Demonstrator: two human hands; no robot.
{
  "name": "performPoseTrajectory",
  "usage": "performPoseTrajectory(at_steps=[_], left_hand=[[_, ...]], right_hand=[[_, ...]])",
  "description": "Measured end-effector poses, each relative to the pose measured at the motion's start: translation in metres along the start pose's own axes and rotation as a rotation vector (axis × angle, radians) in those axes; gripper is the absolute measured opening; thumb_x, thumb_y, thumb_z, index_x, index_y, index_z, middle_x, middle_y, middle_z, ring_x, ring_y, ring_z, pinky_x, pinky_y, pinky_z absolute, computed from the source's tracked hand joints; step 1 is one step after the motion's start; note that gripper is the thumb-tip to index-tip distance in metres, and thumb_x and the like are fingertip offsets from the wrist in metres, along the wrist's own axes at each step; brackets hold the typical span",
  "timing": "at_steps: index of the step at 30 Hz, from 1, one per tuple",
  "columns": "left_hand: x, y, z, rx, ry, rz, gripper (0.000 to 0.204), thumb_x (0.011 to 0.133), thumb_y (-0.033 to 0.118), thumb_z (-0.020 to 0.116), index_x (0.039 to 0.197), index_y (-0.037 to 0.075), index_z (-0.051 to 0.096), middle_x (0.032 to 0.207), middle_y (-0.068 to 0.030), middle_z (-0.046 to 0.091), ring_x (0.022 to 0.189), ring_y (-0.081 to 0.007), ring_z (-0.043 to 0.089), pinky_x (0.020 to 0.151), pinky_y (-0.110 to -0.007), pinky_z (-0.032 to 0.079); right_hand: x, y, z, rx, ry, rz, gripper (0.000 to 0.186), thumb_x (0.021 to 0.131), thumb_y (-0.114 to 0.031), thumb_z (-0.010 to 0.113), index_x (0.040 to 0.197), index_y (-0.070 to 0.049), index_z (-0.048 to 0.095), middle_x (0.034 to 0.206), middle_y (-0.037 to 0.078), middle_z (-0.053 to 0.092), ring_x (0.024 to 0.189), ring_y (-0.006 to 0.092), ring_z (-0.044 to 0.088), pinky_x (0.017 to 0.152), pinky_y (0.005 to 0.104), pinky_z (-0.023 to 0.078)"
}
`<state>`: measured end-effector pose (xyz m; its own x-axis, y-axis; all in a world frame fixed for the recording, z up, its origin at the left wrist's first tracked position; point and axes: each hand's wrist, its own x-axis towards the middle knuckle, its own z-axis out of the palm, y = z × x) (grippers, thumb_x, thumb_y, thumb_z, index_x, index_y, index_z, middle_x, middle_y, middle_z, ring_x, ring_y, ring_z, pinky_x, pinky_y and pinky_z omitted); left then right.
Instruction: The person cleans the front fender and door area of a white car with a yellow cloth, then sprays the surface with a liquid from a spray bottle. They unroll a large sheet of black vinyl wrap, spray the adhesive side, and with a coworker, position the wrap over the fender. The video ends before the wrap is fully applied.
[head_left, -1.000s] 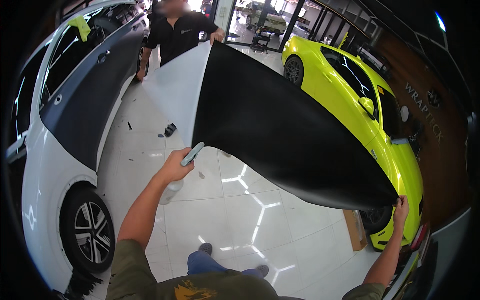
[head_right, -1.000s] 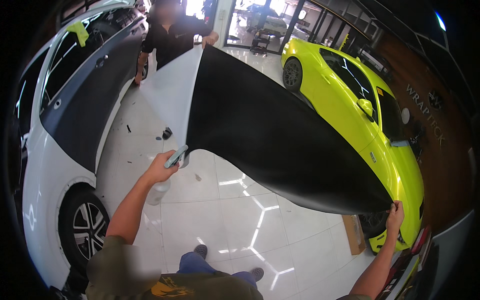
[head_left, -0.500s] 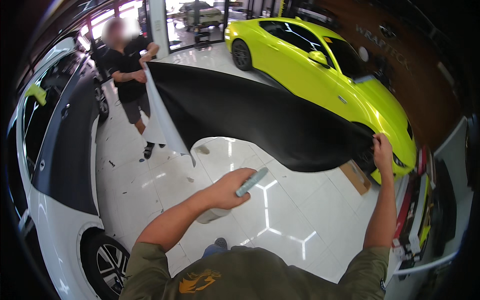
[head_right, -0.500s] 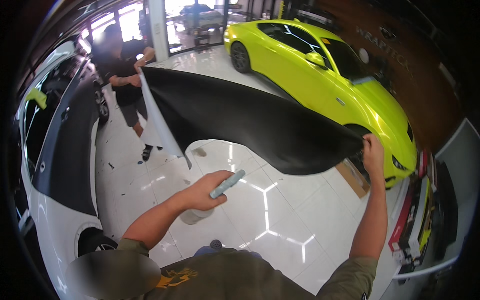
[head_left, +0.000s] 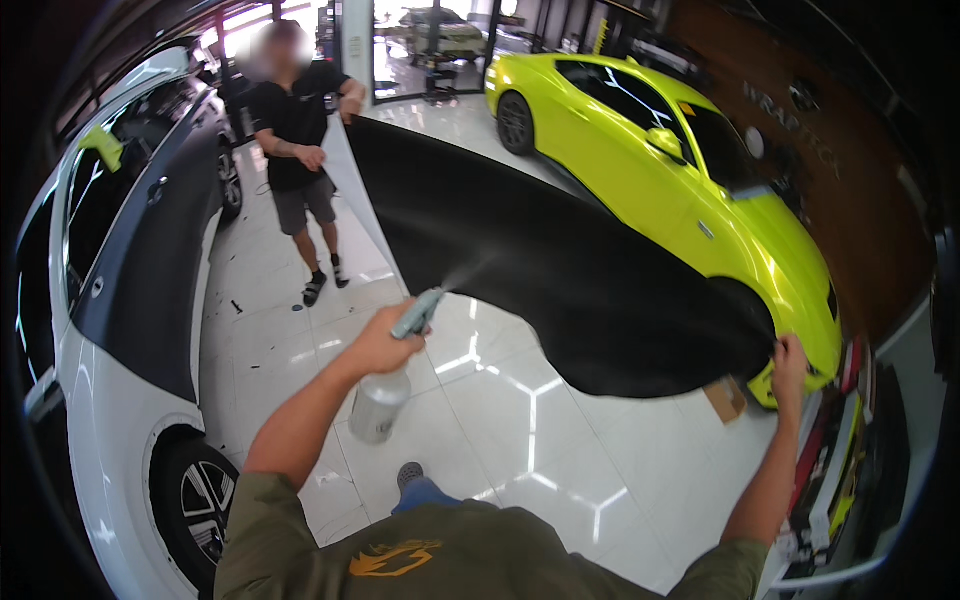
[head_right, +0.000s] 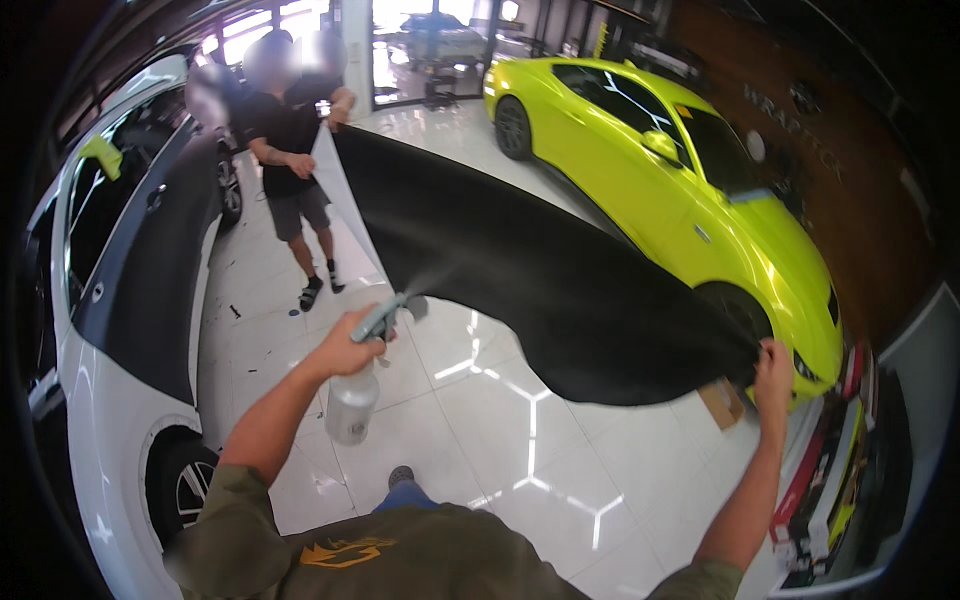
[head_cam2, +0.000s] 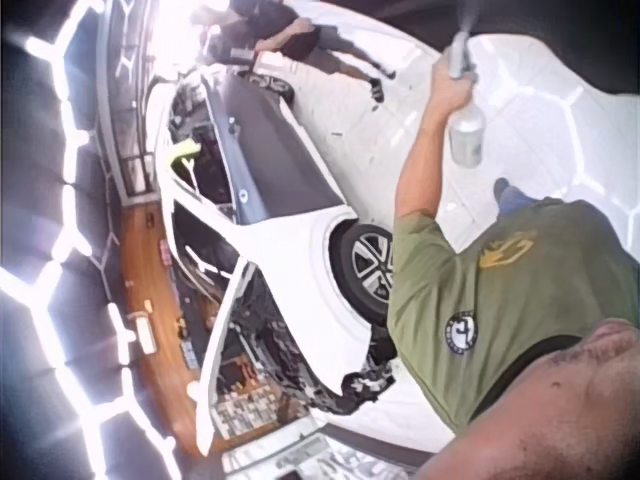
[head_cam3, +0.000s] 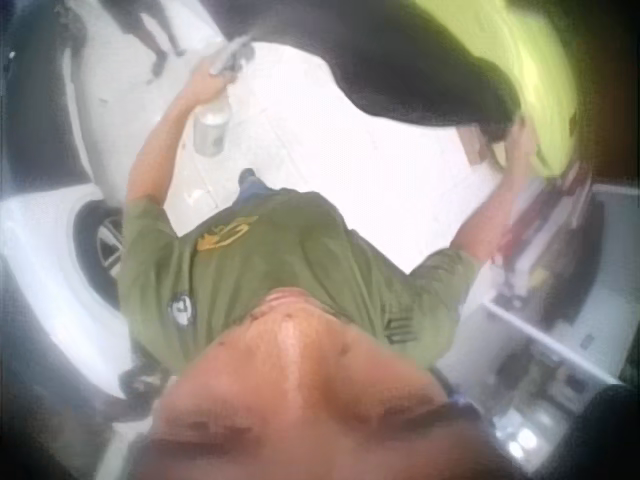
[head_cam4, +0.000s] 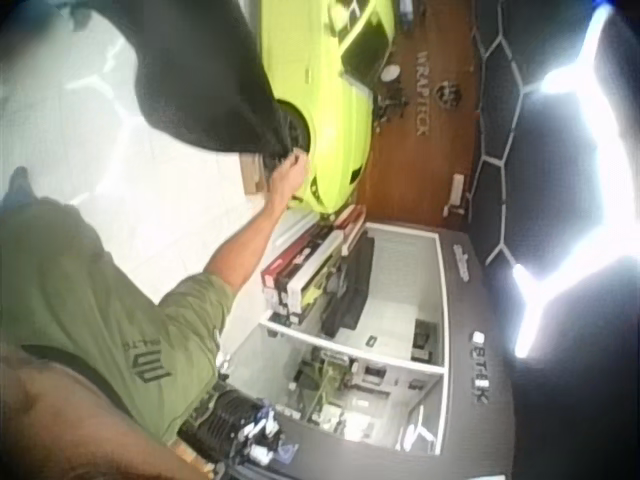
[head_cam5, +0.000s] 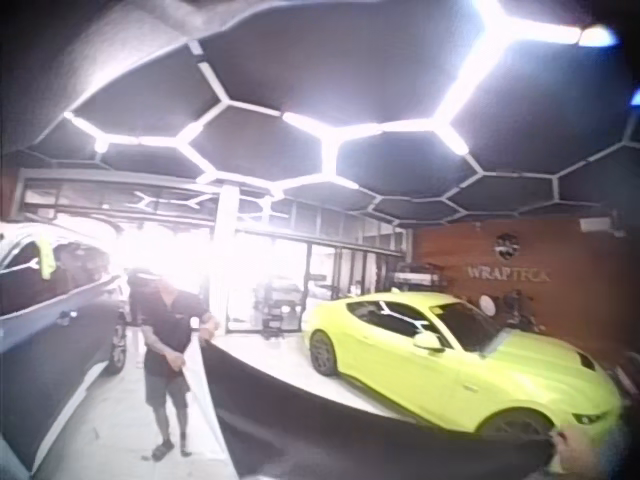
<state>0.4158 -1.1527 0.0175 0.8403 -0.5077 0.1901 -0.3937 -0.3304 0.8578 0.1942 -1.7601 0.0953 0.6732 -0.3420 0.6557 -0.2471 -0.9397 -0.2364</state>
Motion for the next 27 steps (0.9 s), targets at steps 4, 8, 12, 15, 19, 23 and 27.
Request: performPoseTrajectory(at_steps=[4, 8, 12, 15, 19, 23, 27], left_hand=[[0.036, -0.044, -0.086, 0.093, 0.118, -0.215, 0.021, 0.067, 0.01, 0.061, 0.086, 0.002, 0.058, 0.075, -0.0063, 0.06, 0.069, -0.015, 0.055, 0.064, -0.029, 0.045], [0.062, -0.1, -0.166, 0.205, 0.243, -0.068, 0.023, 0.067, 0.012, 0.061, 0.086, 0.0, 0.056, 0.073, -0.0141, 0.06, 0.068, -0.0264, 0.058, 0.067, -0.036, 0.047], [0.091, -0.128, -0.25, 0.157, 0.302, -0.222, 0.028, 0.064, 0.01, 0.061, 0.09, 0.001, 0.062, 0.078, -0.006, 0.063, 0.074, -0.0171, 0.06, 0.069, -0.031, 0.049], [0.113, -0.124, -0.312, 0.039, 0.443, -0.143, 0.02, 0.063, 0.012, 0.061, 0.08, 0.003, 0.059, 0.07, -0.0043, 0.058, 0.064, -0.015, 0.053, 0.06, -0.03, 0.044], [0.121, -0.089, -0.342, 0.276, 0.294, -0.244, 0.018, 0.066, 0.009, 0.06, 0.081, 0.0, 0.057, 0.069, -0.0061, 0.057, 0.063, -0.0162, 0.052, 0.06, -0.031, 0.043], [0.11, -0.152, -0.359, 0.158, 0.29, -0.2, 0.018, 0.066, 0.009, 0.059, 0.081, -0.001, 0.056, 0.067, -0.0074, 0.056, 0.061, -0.0181, 0.052, 0.058, -0.033, 0.043], [0.081, -0.213, -0.372, 0.18, 0.344, -0.409, 0.018, 0.067, 0.01, 0.059, 0.082, 0.001, 0.057, 0.07, -0.0068, 0.057, 0.063, -0.0189, 0.052, 0.062, -0.032, 0.044]], right_hand=[[-0.007, 0.036, -0.025, -0.121, 0.04, 0.065, 0.01, 0.088, -0.004, 0.053, 0.096, 0.003, 0.054, 0.088, 0.021, 0.058, 0.082, 0.0362, 0.057, 0.075, 0.0403, 0.045], [-0.001, 0.052, -0.034, -0.145, 0.031, 0.187, 0.007, 0.087, 0.0, 0.051, 0.093, 0.002, 0.05, 0.081, 0.02, 0.054, 0.074, 0.0339, 0.055, 0.07, 0.0381, 0.044], [0.006, 0.063, -0.036, -0.078, 0.07, 0.311, 0.003, 0.09, -0.002, 0.051, 0.092, -0.001, 0.05, 0.077, 0.012, 0.053, 0.067, 0.0231, 0.053, 0.063, 0.0349, 0.044], [0.012, 0.058, -0.039, -0.072, 0.104, 0.366, 0.003, 0.092, -0.004, 0.051, 0.092, -0.002, 0.049, 0.075, 0.009, 0.052, 0.063, 0.0175, 0.05, 0.058, 0.0323, 0.043], [0.03, 0.051, -0.068, -0.097, 0.199, 0.326, 0.001, 0.094, -0.006, 0.049, 0.095, -0.006, 0.048, 0.072, 0.005, 0.048, 0.057, 0.0121, 0.045, 0.052, 0.0279, 0.04], [0.086, 0.069, -0.127, -0.061, 0.259, 0.325, 0.002, 0.095, -0.007, 0.047, 0.094, -0.006, 0.048, 0.072, 0.002, 0.046, 0.057, 0.0103, 0.044, 0.052, 0.0269, 0.04], [0.131, 0.057, -0.176, -0.211, 0.23, 0.246, 0.007, 0.098, -0.013, 0.045, 0.095, -0.007, 0.049, 0.076, 0.001, 0.047, 0.063, 0.0096, 0.043, 0.058, 0.0267, 0.039]])
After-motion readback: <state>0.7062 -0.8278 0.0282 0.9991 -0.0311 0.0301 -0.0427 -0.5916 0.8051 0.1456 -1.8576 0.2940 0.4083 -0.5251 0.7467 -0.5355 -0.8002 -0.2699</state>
